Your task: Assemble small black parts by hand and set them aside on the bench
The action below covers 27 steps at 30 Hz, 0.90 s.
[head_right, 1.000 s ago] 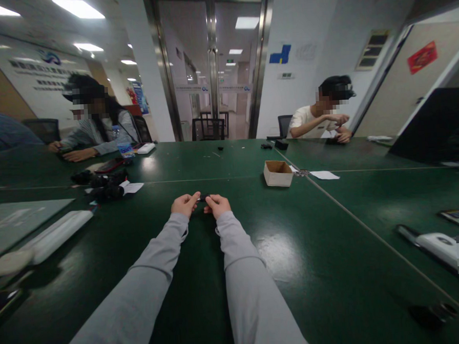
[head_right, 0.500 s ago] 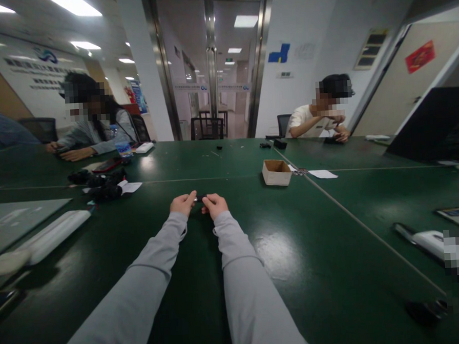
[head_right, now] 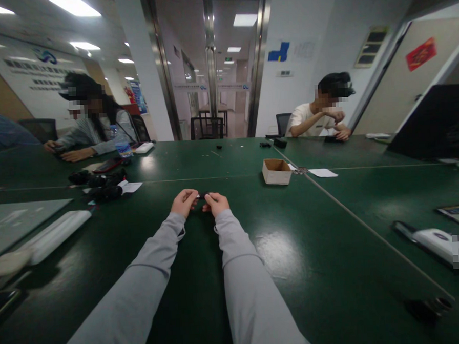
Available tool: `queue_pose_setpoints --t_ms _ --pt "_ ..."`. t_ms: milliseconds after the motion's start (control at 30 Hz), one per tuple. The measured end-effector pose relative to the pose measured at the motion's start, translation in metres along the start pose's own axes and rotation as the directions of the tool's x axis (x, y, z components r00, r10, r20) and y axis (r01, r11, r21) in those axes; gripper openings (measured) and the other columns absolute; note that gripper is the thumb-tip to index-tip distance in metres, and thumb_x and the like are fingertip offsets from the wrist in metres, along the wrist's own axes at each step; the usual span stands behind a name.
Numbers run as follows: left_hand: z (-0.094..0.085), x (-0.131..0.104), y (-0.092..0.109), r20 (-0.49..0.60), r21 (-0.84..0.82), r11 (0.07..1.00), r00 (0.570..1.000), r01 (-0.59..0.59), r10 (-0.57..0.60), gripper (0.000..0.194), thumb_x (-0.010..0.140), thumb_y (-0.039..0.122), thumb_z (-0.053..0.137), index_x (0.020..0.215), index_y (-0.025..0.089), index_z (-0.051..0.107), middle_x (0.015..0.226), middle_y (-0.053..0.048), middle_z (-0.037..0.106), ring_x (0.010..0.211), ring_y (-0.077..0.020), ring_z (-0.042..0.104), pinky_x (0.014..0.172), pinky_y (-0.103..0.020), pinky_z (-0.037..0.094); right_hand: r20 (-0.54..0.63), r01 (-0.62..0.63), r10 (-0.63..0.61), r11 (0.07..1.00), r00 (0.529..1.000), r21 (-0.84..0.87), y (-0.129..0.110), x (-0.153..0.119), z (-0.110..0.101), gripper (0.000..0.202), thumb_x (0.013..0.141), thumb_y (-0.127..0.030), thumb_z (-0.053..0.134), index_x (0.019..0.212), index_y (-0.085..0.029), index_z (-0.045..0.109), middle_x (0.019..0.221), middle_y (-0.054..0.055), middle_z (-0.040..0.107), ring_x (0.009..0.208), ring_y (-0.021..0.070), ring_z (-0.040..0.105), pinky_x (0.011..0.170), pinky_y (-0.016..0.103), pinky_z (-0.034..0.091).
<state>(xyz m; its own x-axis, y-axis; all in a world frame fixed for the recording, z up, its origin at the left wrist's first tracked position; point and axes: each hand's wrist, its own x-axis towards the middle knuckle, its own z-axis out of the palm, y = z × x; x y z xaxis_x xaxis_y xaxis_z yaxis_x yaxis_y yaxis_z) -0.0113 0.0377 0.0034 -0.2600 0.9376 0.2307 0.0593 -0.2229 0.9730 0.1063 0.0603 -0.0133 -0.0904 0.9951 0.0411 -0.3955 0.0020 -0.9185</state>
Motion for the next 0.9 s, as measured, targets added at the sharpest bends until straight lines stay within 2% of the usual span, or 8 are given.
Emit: queue_pose_setpoints --t_ms 67,233,367,433,533,733,833,900 --pt "0.0002 -0.0018 0.002 0.007 0.015 0.999 0.999 0.046 -0.046 0.036 0.066 0.048 0.054 0.082 0.016 0.056 0.058 0.0 0.054 0.049 -0.01 0.048 0.045 -0.02 0.035 0.001 0.003 -0.003 1.0 1.0 0.0 -0.0005 -0.0005 0.0004 0.019 0.064 -0.02 0.072 0.073 -0.01 0.059 0.054 -0.002 0.051 0.039 0.0095 0.051 0.037 0.022 0.049" --pt "-0.0007 -0.0025 0.0018 -0.002 0.057 0.997 0.999 -0.053 0.053 0.029 0.063 0.033 0.06 0.087 0.018 0.057 0.069 0.0 0.055 0.06 -0.0103 0.052 0.049 -0.019 0.039 0.004 -0.005 0.005 1.0 1.0 -0.017 -0.0011 -0.001 0.0011 0.017 0.065 -0.019 0.072 0.073 -0.01 0.06 0.053 -0.003 0.051 0.039 0.0089 0.05 0.036 0.021 0.049" --pt "-0.0009 -0.0017 0.0 0.002 0.053 0.999 1.0 0.003 -0.004 0.031 0.069 0.038 0.055 0.091 0.016 0.056 0.063 0.0 0.053 0.051 -0.0097 0.049 0.043 -0.018 0.037 0.009 -0.011 0.011 1.0 1.0 -0.022 -0.0018 -0.0015 0.0013 0.017 0.066 -0.02 0.071 0.074 -0.01 0.06 0.054 -0.002 0.052 0.039 0.0087 0.05 0.037 0.02 0.049" --pt "-0.0012 -0.0011 -0.0013 0.007 0.07 0.997 1.0 -0.026 0.025 0.028 0.069 0.034 0.055 0.09 0.016 0.056 0.062 0.001 0.052 0.052 -0.009 0.048 0.045 -0.018 0.038 0.01 -0.013 0.013 0.999 1.0 -0.03 -0.0021 -0.0017 0.0013 0.016 0.066 -0.019 0.071 0.073 -0.01 0.06 0.054 -0.002 0.052 0.039 0.0084 0.05 0.037 0.02 0.049" --pt "-0.0021 -0.0004 -0.0023 0.008 0.075 0.993 0.996 -0.09 0.09 0.028 0.063 0.025 0.058 0.09 0.018 0.058 0.071 0.0 0.054 0.062 -0.0095 0.052 0.05 -0.017 0.04 0.004 -0.012 0.013 0.999 1.0 -0.035 -0.0021 -0.0019 0.0013 0.015 0.067 -0.019 0.07 0.073 -0.01 0.061 0.055 -0.002 0.052 0.039 0.0081 0.05 0.037 0.02 0.049" --pt "-0.0014 -0.0029 0.0028 0.015 0.052 0.999 1.0 0.013 -0.014 0.029 0.073 0.041 0.047 0.087 0.017 0.056 0.051 0.004 0.047 0.041 -0.0073 0.042 0.04 -0.018 0.033 0.035 0.007 -0.005 0.998 0.999 -0.069 -0.0006 -0.0009 0.0011 0.017 0.067 -0.021 0.071 0.074 -0.01 0.061 0.056 -0.001 0.053 0.04 0.0082 0.05 0.038 0.021 0.049" --pt "-0.0007 -0.0041 0.0047 0.045 0.056 0.998 0.999 0.004 -0.006 0.027 0.073 0.036 0.047 0.091 0.019 0.056 0.054 0.004 0.049 0.041 -0.0068 0.042 0.039 -0.017 0.032 0.046 0.013 -0.01 0.997 0.999 -0.072 0.0004 -0.0005 0.001 0.018 0.066 -0.023 0.071 0.074 -0.01 0.061 0.056 -0.002 0.053 0.04 0.008 0.05 0.038 0.02 0.048" --pt "-0.0008 -0.0041 0.0047 0.069 0.075 0.997 0.998 -0.011 0.006 0.027 0.075 0.036 0.043 0.09 0.018 0.057 0.048 0.004 0.046 0.039 -0.0071 0.04 0.039 -0.017 0.031 0.04 0.025 -0.022 0.997 0.999 -0.073 0.0008 -0.0004 0.0008 0.019 0.066 -0.024 0.072 0.073 -0.01 0.061 0.054 -0.002 0.052 0.039 0.0079 0.049 0.037 0.02 0.048"
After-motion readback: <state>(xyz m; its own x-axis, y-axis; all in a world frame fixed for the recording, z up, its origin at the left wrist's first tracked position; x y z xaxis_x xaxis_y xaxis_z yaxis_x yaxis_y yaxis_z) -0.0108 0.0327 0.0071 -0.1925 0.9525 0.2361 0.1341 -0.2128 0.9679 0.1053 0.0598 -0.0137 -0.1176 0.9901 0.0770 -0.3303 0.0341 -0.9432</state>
